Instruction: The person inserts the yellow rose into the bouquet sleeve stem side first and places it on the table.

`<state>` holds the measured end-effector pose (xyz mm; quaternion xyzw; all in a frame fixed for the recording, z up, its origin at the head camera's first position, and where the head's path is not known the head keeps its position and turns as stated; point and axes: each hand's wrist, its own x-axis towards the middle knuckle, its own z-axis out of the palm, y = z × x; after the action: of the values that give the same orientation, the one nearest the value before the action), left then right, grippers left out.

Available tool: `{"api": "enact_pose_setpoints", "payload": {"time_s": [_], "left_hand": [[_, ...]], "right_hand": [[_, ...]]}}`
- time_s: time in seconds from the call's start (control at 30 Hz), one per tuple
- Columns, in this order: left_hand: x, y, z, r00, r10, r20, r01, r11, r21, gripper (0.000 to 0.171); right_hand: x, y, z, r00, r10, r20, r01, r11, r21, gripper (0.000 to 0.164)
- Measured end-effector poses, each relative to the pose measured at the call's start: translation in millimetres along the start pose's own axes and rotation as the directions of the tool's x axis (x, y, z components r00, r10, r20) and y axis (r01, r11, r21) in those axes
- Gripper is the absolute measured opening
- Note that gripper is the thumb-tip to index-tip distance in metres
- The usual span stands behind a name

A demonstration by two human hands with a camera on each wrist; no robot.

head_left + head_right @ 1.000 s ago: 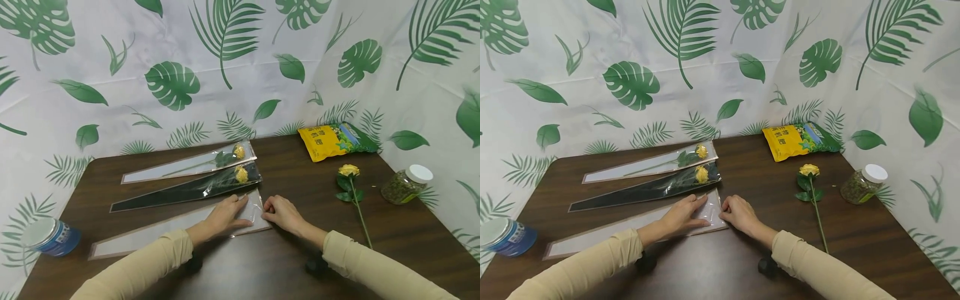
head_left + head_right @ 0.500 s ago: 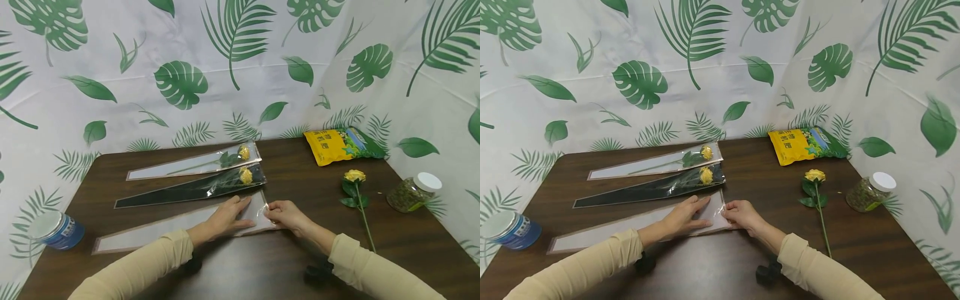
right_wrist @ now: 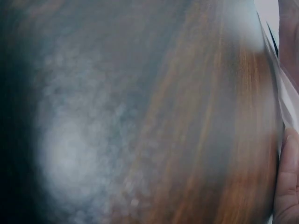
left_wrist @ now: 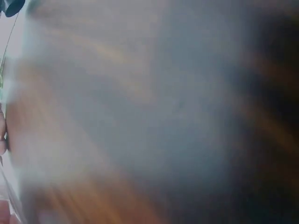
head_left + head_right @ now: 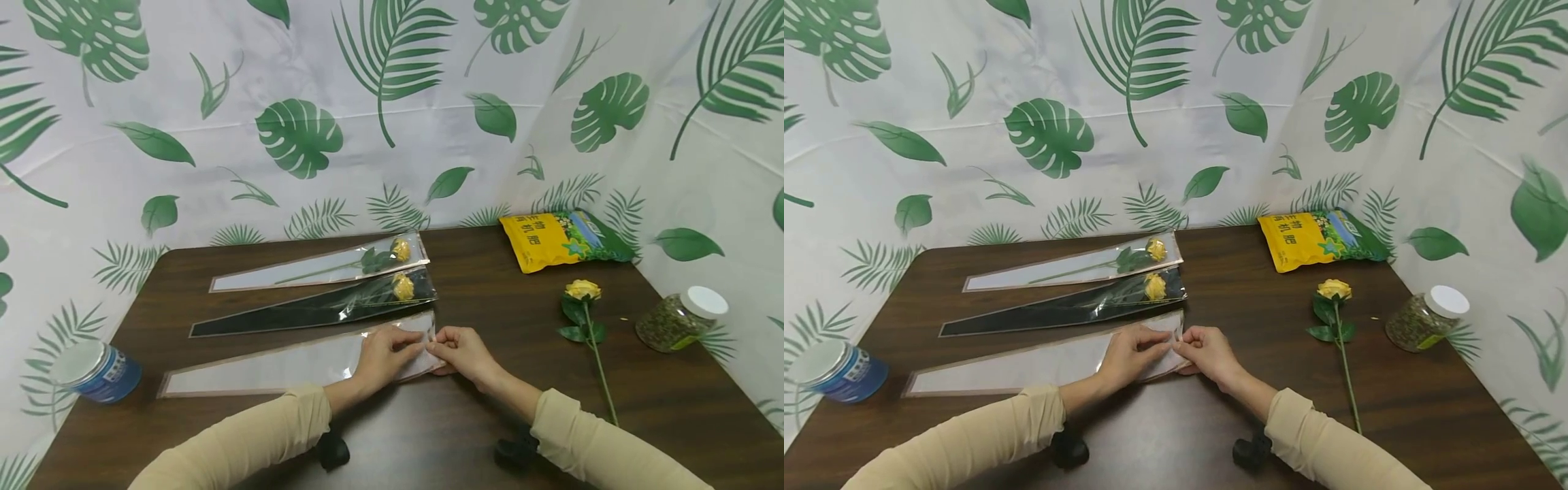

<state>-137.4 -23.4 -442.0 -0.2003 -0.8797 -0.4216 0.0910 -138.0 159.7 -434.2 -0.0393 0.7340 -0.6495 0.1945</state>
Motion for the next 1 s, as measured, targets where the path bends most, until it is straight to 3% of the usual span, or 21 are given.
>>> {"api": "enact_pose_setpoints", "payload": {"time_s": [0.27,0.6,0.83,1.0], "left_hand": [[-0.7,3.2,0.5,0.993,-0.107,-0.039,0.1,0.983,-0.151,0.015],[3.6,10.3,-6.1,0.997,-0.081,-0.011,0.073,0.942,-0.327,0.018],[6.7,15.5,-14.8,0.991,-0.04,-0.126,-0.018,0.903,-0.429,0.018],[6.9,14.8,-17.5,0.988,-0.102,-0.119,0.041,0.9,-0.434,0.019]], "right_hand": [[0,-2,-4,0.997,0.068,-0.029,-0.067,0.997,0.032,0.021],[6,-3,-7,0.996,0.043,-0.076,-0.037,0.997,0.073,0.014],[13,-5,-14,0.992,0.092,-0.084,-0.086,0.993,0.076,0.013],[15,-5,-18,0.994,0.105,-0.037,-0.103,0.993,0.057,0.018]]}}
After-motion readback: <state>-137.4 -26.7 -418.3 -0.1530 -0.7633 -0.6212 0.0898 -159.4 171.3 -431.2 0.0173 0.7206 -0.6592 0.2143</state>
